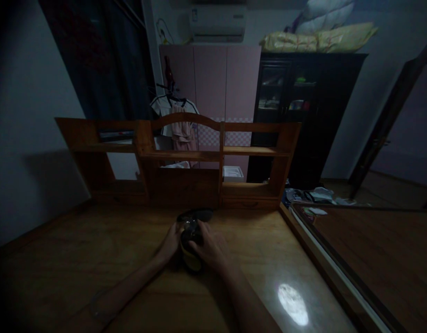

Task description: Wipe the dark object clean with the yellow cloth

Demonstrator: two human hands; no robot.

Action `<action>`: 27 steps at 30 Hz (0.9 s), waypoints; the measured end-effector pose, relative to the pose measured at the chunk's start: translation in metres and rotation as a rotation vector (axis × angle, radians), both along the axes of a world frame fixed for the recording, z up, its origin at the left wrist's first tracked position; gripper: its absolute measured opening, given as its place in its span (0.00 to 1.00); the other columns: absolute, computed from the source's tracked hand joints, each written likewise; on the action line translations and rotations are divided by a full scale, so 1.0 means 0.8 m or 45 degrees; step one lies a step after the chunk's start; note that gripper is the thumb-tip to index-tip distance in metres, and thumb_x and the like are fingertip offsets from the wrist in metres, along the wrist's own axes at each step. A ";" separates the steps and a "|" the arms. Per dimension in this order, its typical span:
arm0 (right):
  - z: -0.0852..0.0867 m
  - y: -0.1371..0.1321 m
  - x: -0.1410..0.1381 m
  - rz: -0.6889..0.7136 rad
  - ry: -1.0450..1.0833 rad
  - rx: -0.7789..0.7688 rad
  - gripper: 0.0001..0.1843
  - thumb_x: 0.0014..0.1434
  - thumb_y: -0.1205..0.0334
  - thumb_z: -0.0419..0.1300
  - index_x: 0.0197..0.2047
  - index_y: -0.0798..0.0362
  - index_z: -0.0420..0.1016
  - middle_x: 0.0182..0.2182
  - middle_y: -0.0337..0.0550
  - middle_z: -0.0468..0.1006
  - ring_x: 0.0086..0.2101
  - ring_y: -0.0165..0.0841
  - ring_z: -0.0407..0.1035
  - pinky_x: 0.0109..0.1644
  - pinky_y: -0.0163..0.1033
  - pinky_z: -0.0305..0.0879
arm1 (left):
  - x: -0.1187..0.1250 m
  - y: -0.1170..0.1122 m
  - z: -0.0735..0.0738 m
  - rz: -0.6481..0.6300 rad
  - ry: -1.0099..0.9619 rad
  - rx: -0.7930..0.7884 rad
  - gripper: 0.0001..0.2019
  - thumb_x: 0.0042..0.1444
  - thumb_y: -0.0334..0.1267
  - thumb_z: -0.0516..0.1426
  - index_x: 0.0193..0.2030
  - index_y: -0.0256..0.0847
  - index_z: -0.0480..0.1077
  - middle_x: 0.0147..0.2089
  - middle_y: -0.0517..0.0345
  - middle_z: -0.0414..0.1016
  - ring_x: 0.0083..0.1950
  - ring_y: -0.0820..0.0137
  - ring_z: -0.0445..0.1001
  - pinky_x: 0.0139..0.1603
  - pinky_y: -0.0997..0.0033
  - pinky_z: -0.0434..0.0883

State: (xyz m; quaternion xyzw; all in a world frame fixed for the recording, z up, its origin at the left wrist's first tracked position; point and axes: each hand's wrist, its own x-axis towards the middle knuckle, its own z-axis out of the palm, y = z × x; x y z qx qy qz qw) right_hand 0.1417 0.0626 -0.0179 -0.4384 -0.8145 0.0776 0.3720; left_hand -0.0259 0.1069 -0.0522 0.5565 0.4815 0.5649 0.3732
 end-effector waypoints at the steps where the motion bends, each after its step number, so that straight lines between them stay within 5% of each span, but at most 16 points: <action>1: 0.000 0.001 0.000 0.004 -0.015 0.017 0.33 0.55 0.57 0.61 0.62 0.53 0.55 0.52 0.51 0.68 0.47 0.41 0.68 0.48 0.43 0.66 | 0.002 -0.001 0.000 -0.034 -0.027 -0.001 0.19 0.55 0.49 0.50 0.45 0.35 0.65 0.43 0.47 0.75 0.43 0.62 0.75 0.43 0.61 0.72; 7: 0.002 0.000 0.003 -0.019 -0.039 0.125 0.33 0.55 0.57 0.58 0.61 0.55 0.55 0.51 0.52 0.69 0.44 0.41 0.69 0.46 0.44 0.67 | 0.011 -0.005 0.012 -0.140 -0.028 0.124 0.21 0.56 0.42 0.50 0.56 0.38 0.57 0.56 0.47 0.68 0.57 0.65 0.67 0.57 0.63 0.64; 20: 0.009 -0.004 0.000 -0.123 -0.015 0.045 0.37 0.52 0.57 0.63 0.62 0.51 0.54 0.38 0.45 0.77 0.33 0.38 0.73 0.37 0.40 0.69 | 0.005 -0.011 0.026 -0.039 0.145 0.165 0.24 0.55 0.45 0.52 0.57 0.37 0.58 0.52 0.48 0.72 0.50 0.64 0.72 0.50 0.64 0.69; 27: 0.003 -0.002 -0.001 -0.048 -0.003 0.067 0.37 0.58 0.55 0.59 0.65 0.48 0.46 0.44 0.45 0.76 0.39 0.40 0.73 0.40 0.41 0.69 | 0.004 -0.012 0.040 0.060 0.178 0.217 0.18 0.56 0.45 0.52 0.50 0.37 0.65 0.48 0.49 0.74 0.49 0.63 0.72 0.50 0.64 0.68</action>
